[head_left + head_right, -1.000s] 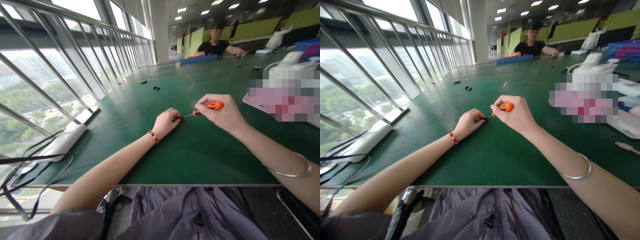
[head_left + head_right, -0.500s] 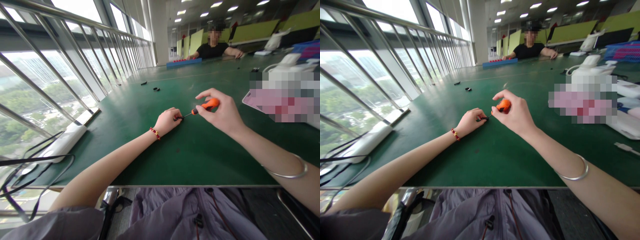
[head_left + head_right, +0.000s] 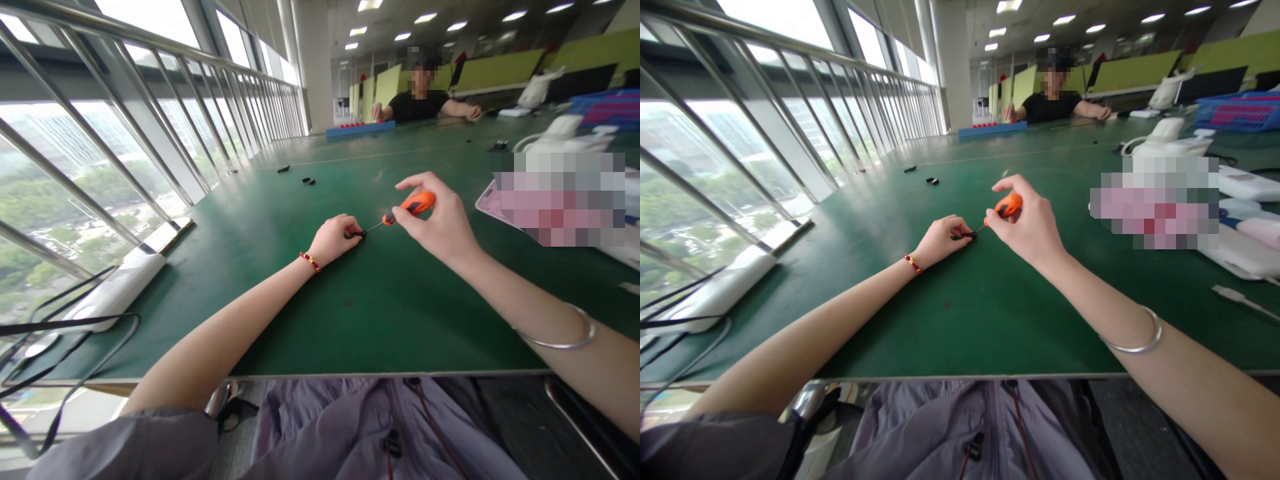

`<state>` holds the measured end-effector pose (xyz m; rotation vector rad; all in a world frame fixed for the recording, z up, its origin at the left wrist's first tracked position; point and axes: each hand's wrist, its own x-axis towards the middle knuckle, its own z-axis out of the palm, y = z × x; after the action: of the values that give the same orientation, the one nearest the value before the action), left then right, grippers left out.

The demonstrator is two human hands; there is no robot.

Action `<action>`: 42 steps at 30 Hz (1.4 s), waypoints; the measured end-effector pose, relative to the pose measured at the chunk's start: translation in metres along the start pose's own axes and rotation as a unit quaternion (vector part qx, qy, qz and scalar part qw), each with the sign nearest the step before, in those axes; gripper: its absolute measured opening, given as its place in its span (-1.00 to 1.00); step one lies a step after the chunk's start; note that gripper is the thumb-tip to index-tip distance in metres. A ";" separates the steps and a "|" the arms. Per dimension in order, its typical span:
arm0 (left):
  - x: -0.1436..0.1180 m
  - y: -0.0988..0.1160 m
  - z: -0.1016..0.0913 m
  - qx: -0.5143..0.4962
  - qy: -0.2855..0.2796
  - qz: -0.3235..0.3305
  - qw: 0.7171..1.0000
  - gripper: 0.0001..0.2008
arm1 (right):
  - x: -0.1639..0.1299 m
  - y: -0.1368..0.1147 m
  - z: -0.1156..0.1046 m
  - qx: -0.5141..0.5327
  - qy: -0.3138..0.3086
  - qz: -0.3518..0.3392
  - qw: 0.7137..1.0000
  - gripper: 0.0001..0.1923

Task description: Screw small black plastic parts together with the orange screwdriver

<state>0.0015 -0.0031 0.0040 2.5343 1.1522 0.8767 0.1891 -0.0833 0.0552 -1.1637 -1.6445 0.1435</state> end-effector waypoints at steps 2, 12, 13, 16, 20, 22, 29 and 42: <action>-0.001 -0.001 0.000 -0.002 0.001 0.000 1.000 -0.94 | 0.000 0.000 -0.001 -0.019 -0.017 0.022 0.999 -0.83; -0.002 -0.001 0.001 -0.001 0.011 0.006 1.000 -0.94 | 0.000 0.000 0.002 -0.003 0.010 -0.016 1.000 -0.67; -0.002 -0.001 0.001 0.002 0.011 0.006 1.000 -0.94 | 0.000 0.000 0.002 -0.012 0.000 -0.002 1.000 -0.71; -0.002 0.000 0.001 0.008 0.012 0.003 1.000 -0.94 | 0.000 0.000 0.000 -0.026 -0.037 0.024 0.999 -0.79; -0.002 0.001 0.001 0.008 0.011 0.003 1.000 -0.93 | 0.001 -0.001 0.000 -0.001 -0.015 -0.014 1.000 -0.87; -0.002 0.001 0.001 0.008 0.010 0.003 1.000 -0.93 | 0.000 -0.001 0.001 0.000 0.008 -0.023 1.000 -0.73; -0.003 0.002 0.000 0.017 0.008 0.003 1.000 -0.94 | -0.001 -0.001 0.001 -0.032 -0.033 0.015 0.999 -0.86; -0.003 0.002 0.000 0.012 0.005 0.005 1.000 -0.93 | 0.000 0.001 0.003 0.000 -0.023 -0.014 1.000 -0.77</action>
<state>0.0010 -0.0070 0.0037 2.5594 1.1608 0.8844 0.1876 -0.0815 0.0534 -1.1442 -1.7009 0.1548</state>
